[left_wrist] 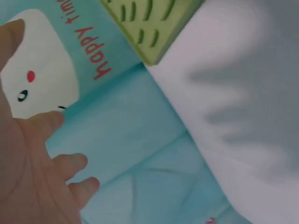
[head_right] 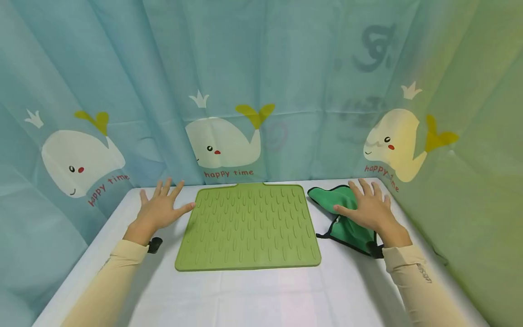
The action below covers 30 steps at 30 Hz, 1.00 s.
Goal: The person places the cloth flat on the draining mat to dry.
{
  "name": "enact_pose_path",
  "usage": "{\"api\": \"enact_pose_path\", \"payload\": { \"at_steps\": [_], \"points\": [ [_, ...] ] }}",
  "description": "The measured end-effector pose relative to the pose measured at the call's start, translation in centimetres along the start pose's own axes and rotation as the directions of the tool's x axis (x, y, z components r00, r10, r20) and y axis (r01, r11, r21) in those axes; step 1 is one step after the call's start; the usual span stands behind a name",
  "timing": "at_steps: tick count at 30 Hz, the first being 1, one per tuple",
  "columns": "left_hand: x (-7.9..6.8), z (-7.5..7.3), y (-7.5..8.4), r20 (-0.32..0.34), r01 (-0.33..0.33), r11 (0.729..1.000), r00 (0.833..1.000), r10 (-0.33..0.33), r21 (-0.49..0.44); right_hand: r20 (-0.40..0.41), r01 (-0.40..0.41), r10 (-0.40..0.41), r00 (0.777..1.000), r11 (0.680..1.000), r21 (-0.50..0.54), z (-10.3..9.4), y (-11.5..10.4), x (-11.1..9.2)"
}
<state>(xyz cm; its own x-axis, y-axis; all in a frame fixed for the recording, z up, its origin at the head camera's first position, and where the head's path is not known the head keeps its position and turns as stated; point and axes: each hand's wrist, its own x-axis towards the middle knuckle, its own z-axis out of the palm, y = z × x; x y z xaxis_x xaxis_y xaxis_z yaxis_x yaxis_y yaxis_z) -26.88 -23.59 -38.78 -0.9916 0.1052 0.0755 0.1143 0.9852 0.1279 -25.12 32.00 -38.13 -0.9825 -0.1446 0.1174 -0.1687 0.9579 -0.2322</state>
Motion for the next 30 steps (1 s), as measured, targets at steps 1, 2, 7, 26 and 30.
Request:
{"api": "enact_pose_path", "payload": {
  "at_steps": [1, 2, 7, 26, 30],
  "points": [
    [-0.1, 0.0, 0.3, -0.005, -0.002, 1.0, 1.0, 0.002, 0.0, 0.0, 0.01, -0.01, 1.0, 1.0, 0.023, 0.1, -0.3, 0.1],
    [-0.3, 0.0, 0.6, -0.016, -0.006, 1.0, 1.0, 0.006, -0.004, 0.004, 0.022, -0.022, 1.0, 0.998, 0.056, 0.2, -0.5, 0.1],
    [-0.6, 0.1, 2.1, -0.128, -0.039, 0.996, 0.991, 0.028, -0.084, -0.015, 0.073, -0.072, 0.997, 0.962, 0.264, 0.5, -2.1, 0.3],
    [-0.9, 4.2, 2.3, -0.105, 0.066, 0.834, 0.984, -0.146, -0.547, -0.157, -0.011, 0.068, 0.985, 0.942, 0.334, 4.0, -1.0, 0.2],
    [-0.5, 4.5, 1.8, -0.015, 0.149, 0.863, 0.984, -0.179, -0.482, -0.101, -0.048, 0.083, 0.991, 0.95, 0.307, 4.5, -0.2, 0.5]
  ]
}}
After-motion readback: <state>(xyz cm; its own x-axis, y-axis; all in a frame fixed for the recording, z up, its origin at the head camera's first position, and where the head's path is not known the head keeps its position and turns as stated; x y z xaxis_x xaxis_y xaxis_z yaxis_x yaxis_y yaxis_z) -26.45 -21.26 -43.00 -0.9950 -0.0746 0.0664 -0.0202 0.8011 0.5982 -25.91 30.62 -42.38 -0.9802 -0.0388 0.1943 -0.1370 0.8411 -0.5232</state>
